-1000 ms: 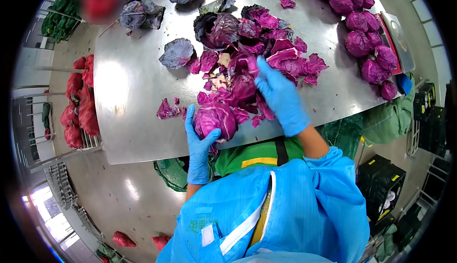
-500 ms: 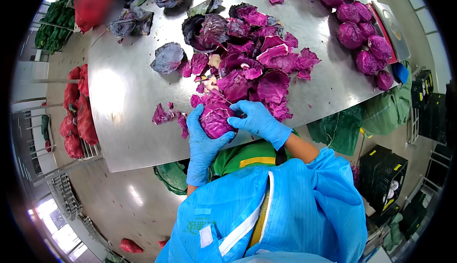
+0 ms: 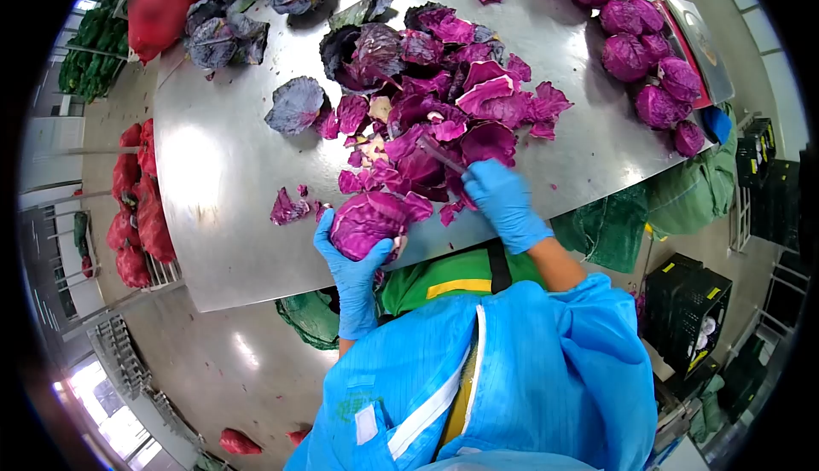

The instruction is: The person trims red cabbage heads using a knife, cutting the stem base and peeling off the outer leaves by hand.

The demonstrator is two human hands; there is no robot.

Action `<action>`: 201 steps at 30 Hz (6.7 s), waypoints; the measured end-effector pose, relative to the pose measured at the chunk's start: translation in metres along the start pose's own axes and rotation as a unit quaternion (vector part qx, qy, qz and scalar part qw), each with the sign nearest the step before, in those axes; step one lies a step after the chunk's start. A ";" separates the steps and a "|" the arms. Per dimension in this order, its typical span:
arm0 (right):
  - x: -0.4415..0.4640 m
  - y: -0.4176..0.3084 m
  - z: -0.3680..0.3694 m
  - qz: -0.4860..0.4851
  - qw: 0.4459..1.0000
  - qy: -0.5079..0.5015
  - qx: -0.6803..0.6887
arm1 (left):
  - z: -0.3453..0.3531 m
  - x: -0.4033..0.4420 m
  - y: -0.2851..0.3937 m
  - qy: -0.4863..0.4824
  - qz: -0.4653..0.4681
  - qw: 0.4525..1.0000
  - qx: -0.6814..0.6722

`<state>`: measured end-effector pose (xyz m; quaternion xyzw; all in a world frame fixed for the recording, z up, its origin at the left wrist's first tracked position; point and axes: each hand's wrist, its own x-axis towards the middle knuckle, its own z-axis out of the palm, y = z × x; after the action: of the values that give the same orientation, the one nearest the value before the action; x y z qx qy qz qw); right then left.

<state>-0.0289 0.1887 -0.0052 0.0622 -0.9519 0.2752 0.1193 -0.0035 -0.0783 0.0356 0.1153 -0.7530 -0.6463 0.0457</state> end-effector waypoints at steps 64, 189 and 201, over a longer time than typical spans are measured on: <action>0.058 -0.100 0.001 -0.065 0.959 -0.190 0.202 | -0.009 -0.001 0.035 -0.133 0.147 0.952 0.235; 0.058 -0.092 -0.024 -0.276 0.940 -0.195 0.049 | -0.020 0.023 0.049 -0.293 -0.096 0.951 0.002; 0.075 -0.071 -0.038 -0.132 0.941 -0.186 0.250 | -0.022 0.015 0.050 -0.278 -0.027 0.957 0.079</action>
<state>-0.0807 0.1453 0.0820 0.2656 -0.8410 0.4693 -0.0440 -0.0192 -0.0963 0.0875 -0.0454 -0.7812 -0.5923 -0.1917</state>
